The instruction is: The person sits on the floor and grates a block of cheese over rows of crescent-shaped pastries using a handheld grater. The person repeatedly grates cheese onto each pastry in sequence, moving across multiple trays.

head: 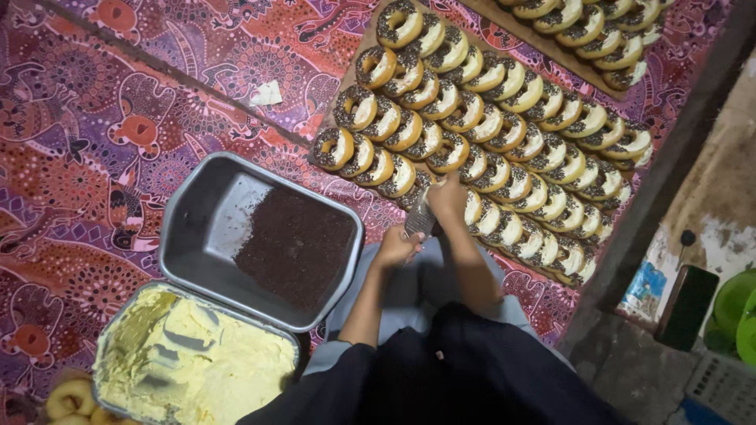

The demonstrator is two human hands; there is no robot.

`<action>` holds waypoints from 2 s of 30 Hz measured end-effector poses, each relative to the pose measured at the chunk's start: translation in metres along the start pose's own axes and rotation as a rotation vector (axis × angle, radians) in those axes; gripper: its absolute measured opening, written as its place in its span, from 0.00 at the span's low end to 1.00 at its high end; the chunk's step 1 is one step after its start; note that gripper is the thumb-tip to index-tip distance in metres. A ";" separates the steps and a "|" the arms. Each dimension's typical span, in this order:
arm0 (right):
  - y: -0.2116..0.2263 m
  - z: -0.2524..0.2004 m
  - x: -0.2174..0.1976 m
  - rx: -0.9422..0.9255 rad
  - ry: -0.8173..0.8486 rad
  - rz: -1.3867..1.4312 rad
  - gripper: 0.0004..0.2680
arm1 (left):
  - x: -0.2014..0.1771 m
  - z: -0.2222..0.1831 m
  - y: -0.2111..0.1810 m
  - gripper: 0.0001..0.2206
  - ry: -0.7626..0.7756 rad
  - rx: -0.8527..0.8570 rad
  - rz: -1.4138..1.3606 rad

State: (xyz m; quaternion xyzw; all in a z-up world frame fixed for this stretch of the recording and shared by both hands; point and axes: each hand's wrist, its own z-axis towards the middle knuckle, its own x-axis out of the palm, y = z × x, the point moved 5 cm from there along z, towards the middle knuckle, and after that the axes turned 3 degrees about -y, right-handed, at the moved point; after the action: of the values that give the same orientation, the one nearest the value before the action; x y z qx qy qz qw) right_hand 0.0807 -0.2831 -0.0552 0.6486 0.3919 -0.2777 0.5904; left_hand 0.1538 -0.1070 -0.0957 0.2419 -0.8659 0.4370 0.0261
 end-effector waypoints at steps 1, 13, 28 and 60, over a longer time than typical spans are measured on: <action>-0.002 0.003 0.002 0.009 0.011 -0.020 0.15 | -0.001 -0.002 0.004 0.07 -0.002 -0.001 0.019; -0.003 0.008 -0.042 0.121 0.121 0.143 0.14 | -0.031 -0.073 0.081 0.13 -0.151 0.070 0.393; 0.048 -0.018 -0.067 0.398 0.490 0.824 0.10 | -0.025 0.014 0.017 0.19 -0.165 0.076 -0.069; -0.218 -0.218 -0.319 0.094 0.294 1.694 0.12 | 0.305 -0.199 -0.050 0.12 0.405 0.097 -0.255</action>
State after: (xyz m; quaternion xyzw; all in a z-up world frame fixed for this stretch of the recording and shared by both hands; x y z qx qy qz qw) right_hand -0.2955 -0.1274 0.1206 0.7756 -0.1634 0.3273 0.5144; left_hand -0.1267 -0.0996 0.1426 0.2577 -0.7837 0.5106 0.2423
